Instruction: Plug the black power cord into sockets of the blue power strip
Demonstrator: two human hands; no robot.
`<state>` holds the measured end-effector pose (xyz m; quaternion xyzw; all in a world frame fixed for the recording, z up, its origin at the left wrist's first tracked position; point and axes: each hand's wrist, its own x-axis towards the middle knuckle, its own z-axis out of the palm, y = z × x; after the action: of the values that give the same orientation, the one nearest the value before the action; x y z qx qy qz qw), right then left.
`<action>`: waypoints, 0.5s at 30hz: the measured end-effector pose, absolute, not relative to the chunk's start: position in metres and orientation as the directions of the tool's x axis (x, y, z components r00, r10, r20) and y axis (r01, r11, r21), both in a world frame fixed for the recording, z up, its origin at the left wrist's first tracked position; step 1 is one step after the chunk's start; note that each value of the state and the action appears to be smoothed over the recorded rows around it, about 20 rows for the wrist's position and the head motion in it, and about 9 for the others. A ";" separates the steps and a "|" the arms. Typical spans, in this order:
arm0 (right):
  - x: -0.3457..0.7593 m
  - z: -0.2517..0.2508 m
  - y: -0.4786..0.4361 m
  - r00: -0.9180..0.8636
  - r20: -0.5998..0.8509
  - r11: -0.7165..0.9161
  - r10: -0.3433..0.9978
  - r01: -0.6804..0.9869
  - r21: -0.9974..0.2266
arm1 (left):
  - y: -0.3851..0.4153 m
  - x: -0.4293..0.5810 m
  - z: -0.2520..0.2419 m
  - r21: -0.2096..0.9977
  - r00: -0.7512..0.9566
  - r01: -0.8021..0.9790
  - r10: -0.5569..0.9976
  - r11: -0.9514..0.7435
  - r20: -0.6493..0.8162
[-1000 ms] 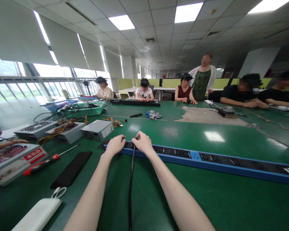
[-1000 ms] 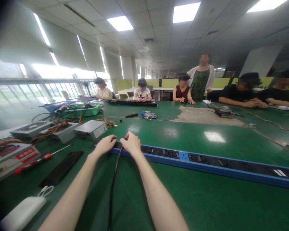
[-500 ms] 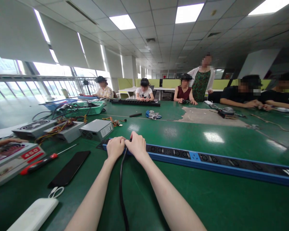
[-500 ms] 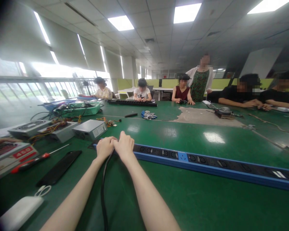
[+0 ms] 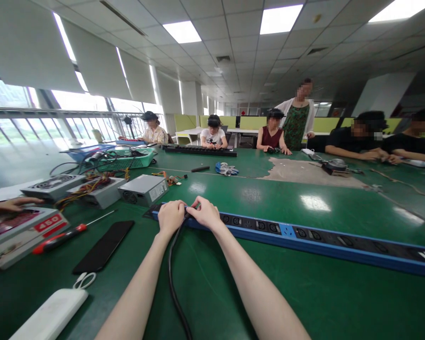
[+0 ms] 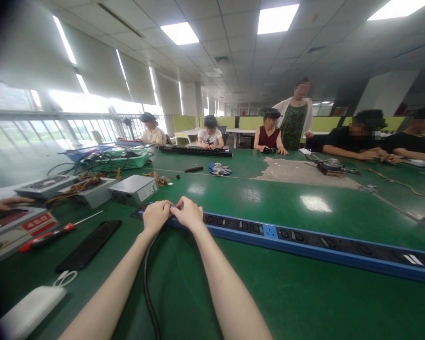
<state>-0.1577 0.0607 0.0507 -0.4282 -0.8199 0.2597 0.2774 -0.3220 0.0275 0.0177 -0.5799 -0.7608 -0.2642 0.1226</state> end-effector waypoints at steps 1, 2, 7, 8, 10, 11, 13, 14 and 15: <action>-0.159 0.051 0.058 -0.471 0.242 0.504 0.848 0.579 -0.641 | 0.028 -0.322 0.017 0.261 -0.298 0.947 0.815 0.188 0.497; -0.160 0.052 0.056 -0.464 0.250 0.509 0.850 0.598 -0.619 | 0.028 -0.322 0.017 0.262 -0.300 0.947 0.812 0.188 0.500; -0.162 0.051 0.054 -0.440 0.201 0.455 0.875 0.608 -0.651 | 0.029 -0.323 0.014 0.260 -0.296 0.948 0.805 0.182 0.514; -0.163 0.051 0.055 -0.432 0.186 0.436 0.883 0.604 -0.667 | 0.030 -0.323 0.013 0.259 -0.295 0.949 0.804 0.181 0.516; -0.164 0.052 0.055 -0.405 0.177 0.412 0.897 0.619 -0.668 | 0.031 -0.324 0.011 0.258 -0.294 0.949 0.803 0.180 0.519; -0.166 0.053 0.055 -0.388 0.184 0.407 0.903 0.639 -0.652 | 0.031 -0.325 0.011 0.259 -0.295 0.949 0.801 0.181 0.520; -0.172 0.056 0.052 -0.359 0.201 0.404 0.912 0.689 -0.602 | 0.032 -0.325 0.010 0.263 -0.299 0.947 0.799 0.183 0.522; -0.175 0.057 0.050 -0.350 0.208 0.404 0.913 0.710 -0.576 | 0.032 -0.325 0.010 0.264 -0.300 0.947 0.799 0.183 0.522; -0.178 0.058 0.048 -0.346 0.215 0.405 0.914 0.725 -0.557 | 0.032 -0.326 0.010 0.265 -0.299 0.947 0.798 0.181 0.523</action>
<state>-0.1782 0.0481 0.0579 -0.5128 -0.7989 0.1859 0.2536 -0.3256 0.0322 0.0097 -0.5767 -0.7566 -0.2774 0.1340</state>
